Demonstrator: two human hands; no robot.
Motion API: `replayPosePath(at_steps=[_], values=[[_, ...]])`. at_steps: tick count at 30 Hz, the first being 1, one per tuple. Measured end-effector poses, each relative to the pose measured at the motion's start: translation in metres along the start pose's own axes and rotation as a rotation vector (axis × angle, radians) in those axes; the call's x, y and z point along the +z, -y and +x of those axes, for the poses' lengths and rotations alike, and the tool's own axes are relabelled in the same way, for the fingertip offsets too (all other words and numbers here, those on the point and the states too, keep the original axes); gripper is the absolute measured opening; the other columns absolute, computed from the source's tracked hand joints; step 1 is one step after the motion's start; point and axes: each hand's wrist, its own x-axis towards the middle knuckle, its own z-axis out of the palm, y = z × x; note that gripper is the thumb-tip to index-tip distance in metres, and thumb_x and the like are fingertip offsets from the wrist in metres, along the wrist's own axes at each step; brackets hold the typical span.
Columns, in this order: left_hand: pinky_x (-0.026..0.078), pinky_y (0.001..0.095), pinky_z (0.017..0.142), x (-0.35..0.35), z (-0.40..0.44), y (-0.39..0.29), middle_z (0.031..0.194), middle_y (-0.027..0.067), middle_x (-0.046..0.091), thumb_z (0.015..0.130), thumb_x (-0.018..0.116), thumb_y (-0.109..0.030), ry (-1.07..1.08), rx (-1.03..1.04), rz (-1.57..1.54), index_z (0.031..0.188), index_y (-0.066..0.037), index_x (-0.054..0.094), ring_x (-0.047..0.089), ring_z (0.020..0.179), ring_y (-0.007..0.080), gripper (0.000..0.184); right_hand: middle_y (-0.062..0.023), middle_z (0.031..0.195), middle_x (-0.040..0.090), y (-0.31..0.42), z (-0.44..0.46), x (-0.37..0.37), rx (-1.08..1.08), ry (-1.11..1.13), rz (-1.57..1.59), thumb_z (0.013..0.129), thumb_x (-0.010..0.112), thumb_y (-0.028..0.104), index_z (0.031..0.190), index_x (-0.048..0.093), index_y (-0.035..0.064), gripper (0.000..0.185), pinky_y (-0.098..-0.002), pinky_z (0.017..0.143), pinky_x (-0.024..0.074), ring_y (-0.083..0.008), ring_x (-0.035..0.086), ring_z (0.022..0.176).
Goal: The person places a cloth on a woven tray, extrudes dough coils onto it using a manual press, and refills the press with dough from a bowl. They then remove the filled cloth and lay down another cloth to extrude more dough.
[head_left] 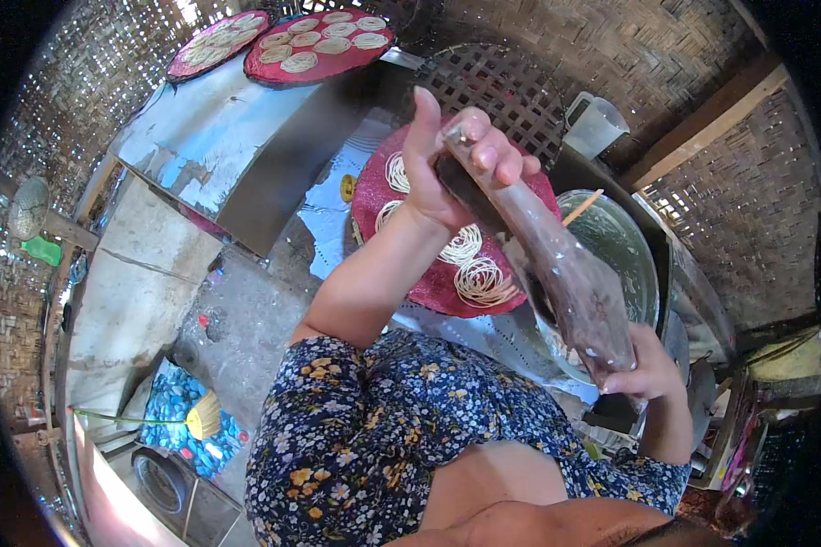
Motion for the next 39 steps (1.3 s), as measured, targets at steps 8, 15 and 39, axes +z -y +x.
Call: replayPosePath(at_steps=[8,15,39], values=[[0.033,0.0463,0.095,0.027,0.004,-0.021,0.067,0.0015,0.057,0.086,0.033,-0.06,-0.029,-0.041,0.121,0.073,-0.013,0.053,0.055,0.065,0.019,0.052,-0.0102,0.095,0.061,0.007,0.016,0.011,-0.134,0.026,-0.012,0.055,0.08,0.032,0.111,0.053,-0.0039,0.072,-0.0302,0.078,0.0443,-0.0156,0.055,0.087],[0.039,0.0435,0.09,0.018,-0.009,0.007,0.063,0.002,0.057,0.081,0.026,-0.069,-0.123,-0.057,0.075,0.074,-0.014,0.059,0.058,0.066,0.0231,0.065,-0.0153,0.094,0.062,-0.018,-0.001,0.005,-0.159,-0.008,-0.045,0.055,0.08,0.031,0.113,0.052,-0.0037,0.073,-0.0308,0.079,0.0443,-0.0172,0.059,0.087],[0.03,0.0332,0.099,-0.047,-0.069,0.069,0.123,0.0133,0.049,0.094,0.032,-0.036,-0.47,-1.017,1.003,0.122,0.001,0.045,0.043,0.114,0.0235,0.047,-0.0117,0.102,0.06,-0.04,0.005,0.001,-0.127,-0.222,0.109,0.055,0.077,0.026,0.115,0.051,-0.0043,0.072,-0.0306,0.085,0.0408,-0.0164,0.054,0.094]])
